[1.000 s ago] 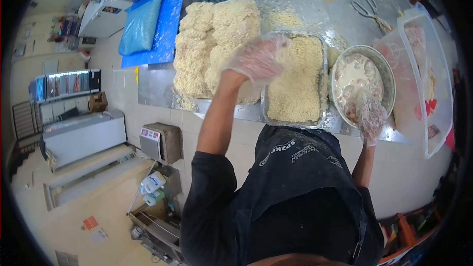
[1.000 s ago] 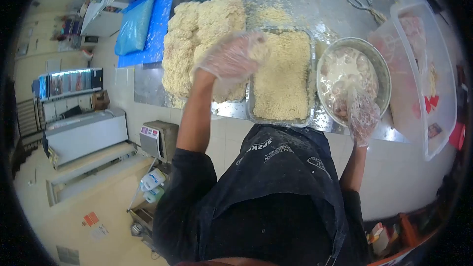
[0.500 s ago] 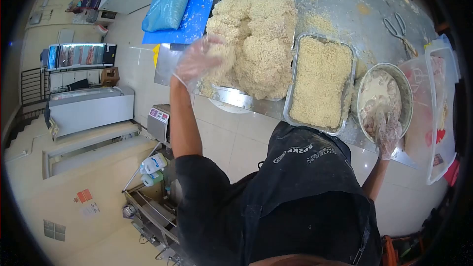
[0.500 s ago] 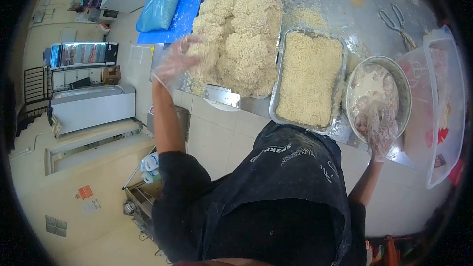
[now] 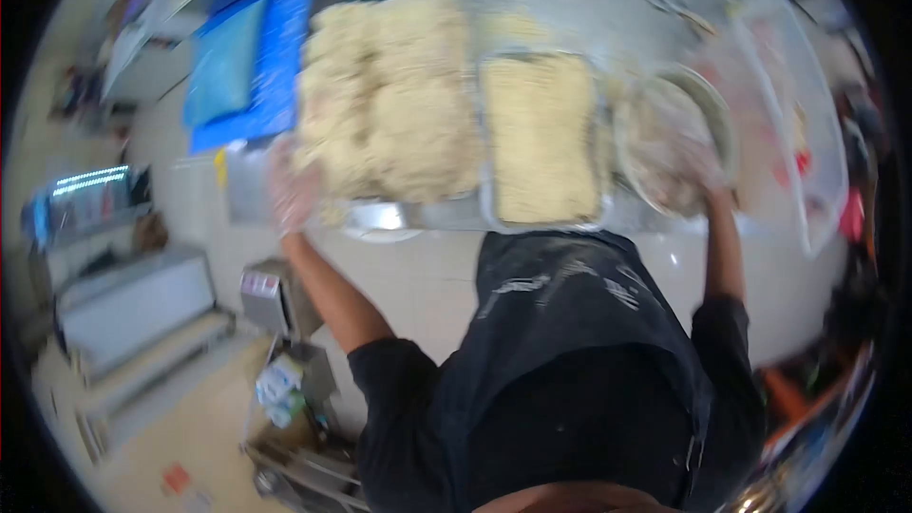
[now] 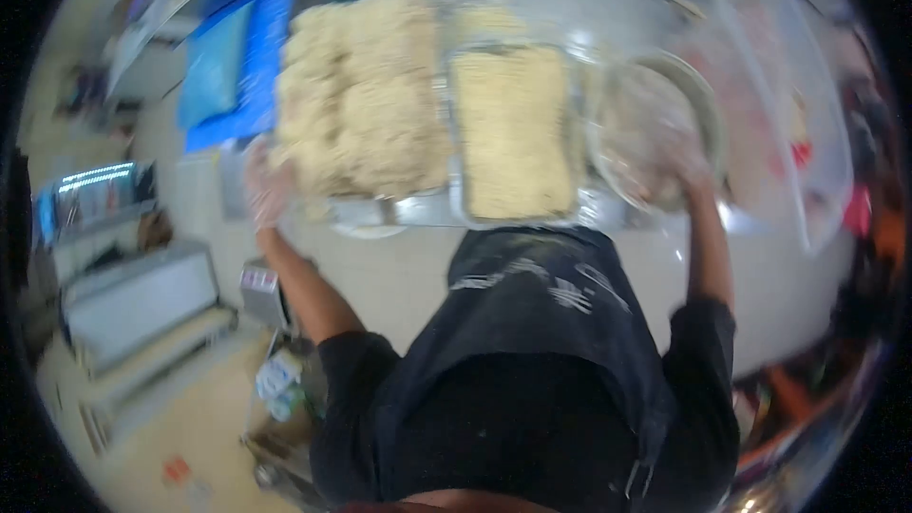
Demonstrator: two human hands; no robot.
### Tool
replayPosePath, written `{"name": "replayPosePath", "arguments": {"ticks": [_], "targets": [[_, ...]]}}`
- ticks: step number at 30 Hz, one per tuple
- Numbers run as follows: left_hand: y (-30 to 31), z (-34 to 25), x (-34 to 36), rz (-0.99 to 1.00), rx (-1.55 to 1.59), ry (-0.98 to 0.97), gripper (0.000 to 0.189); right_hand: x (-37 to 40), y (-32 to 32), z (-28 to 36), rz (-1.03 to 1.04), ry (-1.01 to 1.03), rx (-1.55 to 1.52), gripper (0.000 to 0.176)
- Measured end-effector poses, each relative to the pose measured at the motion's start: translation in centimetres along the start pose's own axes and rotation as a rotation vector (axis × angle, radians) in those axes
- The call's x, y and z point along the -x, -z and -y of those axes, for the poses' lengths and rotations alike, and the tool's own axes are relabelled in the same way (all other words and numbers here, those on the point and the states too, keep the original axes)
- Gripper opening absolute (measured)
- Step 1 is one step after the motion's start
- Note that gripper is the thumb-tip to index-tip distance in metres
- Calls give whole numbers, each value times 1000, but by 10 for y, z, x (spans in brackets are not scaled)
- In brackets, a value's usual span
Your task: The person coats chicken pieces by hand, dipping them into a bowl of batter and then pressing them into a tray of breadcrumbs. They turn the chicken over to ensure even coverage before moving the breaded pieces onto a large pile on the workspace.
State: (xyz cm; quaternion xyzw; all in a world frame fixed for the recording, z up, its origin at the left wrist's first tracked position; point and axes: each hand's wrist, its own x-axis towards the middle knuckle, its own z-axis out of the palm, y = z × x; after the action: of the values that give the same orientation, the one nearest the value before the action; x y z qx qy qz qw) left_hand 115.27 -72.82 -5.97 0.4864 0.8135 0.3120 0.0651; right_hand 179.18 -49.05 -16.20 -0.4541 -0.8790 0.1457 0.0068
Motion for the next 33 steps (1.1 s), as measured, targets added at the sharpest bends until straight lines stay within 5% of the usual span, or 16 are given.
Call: {"name": "replayPosePath", "arguments": {"ticks": [2,3,5,8,9,12,15,18,20,24,26,28,30,33], "targets": [[-12,10,3,-88,-196,-67,63,-18,-4,11,69,24,1,40],[-22,11,11,-150,237,10,61,-28,-6,12,84,12,-8,39],[-44,-32,20,-510,-44,-174,51,-47,-6,8,105,-24,-62,38],[-70,-35,27,-593,-62,-58,42,-55,5,-2,37,-137,-279,39],[-73,-10,26,-545,142,-34,41,-57,9,-20,170,-174,-415,36],[-80,43,17,-442,456,47,39,-56,55,18,193,-203,-35,33],[-77,-3,13,-433,289,79,38,-60,49,56,-3,207,-160,32],[-78,-13,13,-489,235,31,37,-77,-17,72,189,3,55,34],[-78,-19,13,-563,103,-79,38,-84,-39,48,194,13,-70,41],[-43,-24,36,113,2507,-238,50,-63,-21,19,72,-76,-491,48],[-29,-21,45,-412,1697,-288,60,-47,4,17,71,-276,-884,48],[-25,-43,43,-827,242,-108,69,-29,6,5,11,-384,-1087,46],[-14,-98,52,-875,333,128,74,-21,6,-5,-50,-464,-1293,45],[-18,-109,47,-821,381,28,75,-19,15,-3,-67,-526,-1464,41]]}}
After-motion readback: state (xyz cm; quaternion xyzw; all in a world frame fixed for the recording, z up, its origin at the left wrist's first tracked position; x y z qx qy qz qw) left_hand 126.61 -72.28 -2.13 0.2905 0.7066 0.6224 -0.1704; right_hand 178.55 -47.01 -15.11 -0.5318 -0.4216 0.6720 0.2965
